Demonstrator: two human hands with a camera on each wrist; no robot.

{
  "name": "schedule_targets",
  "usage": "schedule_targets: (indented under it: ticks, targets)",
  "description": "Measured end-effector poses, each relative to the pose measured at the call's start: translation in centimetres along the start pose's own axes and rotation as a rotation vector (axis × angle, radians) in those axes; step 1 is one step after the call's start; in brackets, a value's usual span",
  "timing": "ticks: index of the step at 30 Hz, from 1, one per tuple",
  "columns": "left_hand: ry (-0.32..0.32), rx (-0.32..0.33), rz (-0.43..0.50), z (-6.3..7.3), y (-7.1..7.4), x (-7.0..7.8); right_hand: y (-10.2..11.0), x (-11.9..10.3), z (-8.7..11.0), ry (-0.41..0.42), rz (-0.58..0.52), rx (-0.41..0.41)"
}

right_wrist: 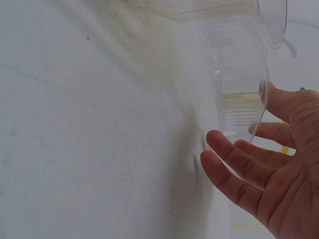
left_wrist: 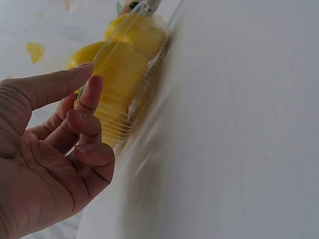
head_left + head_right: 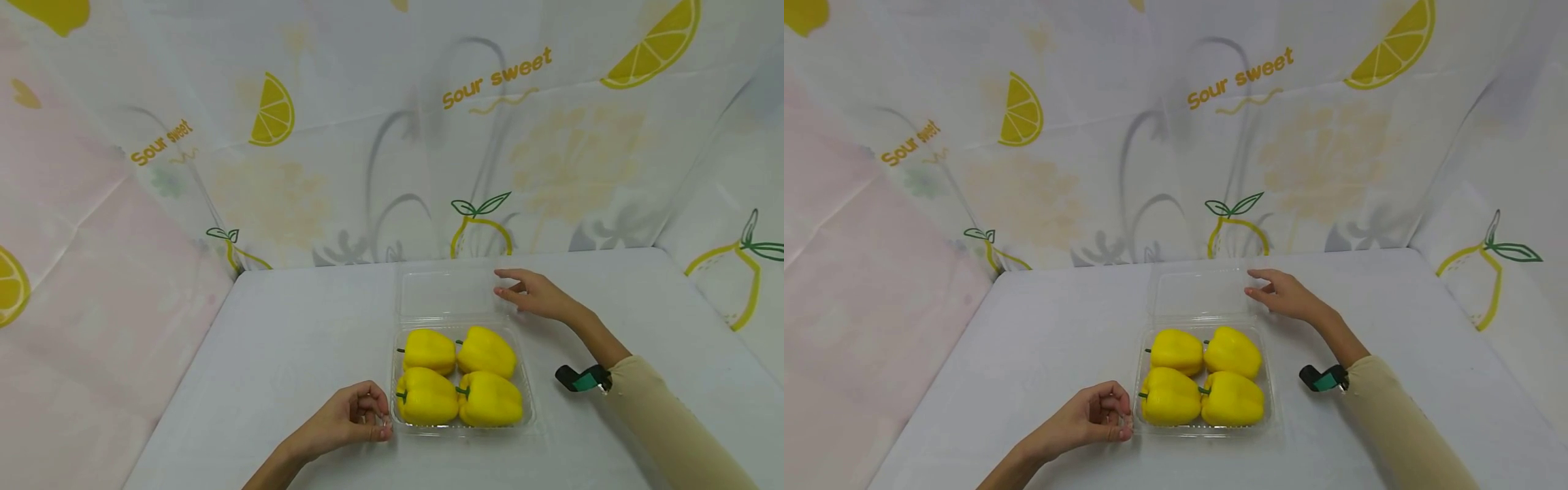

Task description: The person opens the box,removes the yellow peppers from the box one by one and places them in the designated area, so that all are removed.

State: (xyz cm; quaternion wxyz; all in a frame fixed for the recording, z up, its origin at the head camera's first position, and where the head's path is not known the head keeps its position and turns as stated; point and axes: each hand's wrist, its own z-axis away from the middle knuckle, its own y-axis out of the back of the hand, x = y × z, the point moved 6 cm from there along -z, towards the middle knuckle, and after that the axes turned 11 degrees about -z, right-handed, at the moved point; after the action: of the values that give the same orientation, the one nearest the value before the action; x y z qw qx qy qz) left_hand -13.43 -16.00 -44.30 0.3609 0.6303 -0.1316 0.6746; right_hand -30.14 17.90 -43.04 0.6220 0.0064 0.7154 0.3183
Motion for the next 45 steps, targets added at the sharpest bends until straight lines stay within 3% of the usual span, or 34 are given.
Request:
schedule_targets:
  ticks: [18,30,37,45]
  targets:
    - [-0.020,-0.014,0.005,0.0,-0.1,0.0,0.3,0.7,0.7,0.003,0.006,0.010]
    - [-0.023,-0.015,-0.004,0.0,0.1,-0.1,0.9,-0.2,2.0,0.070,0.144,0.037]
    - [-0.070,-0.022,0.002,0.1,0.1,0.1,1.1,-0.6,2.8,0.095,0.160,0.047]
    - [-0.082,-0.040,0.008,0.0,0.1,-0.3,0.9,-1.4,3.5,0.137,0.193,0.050]
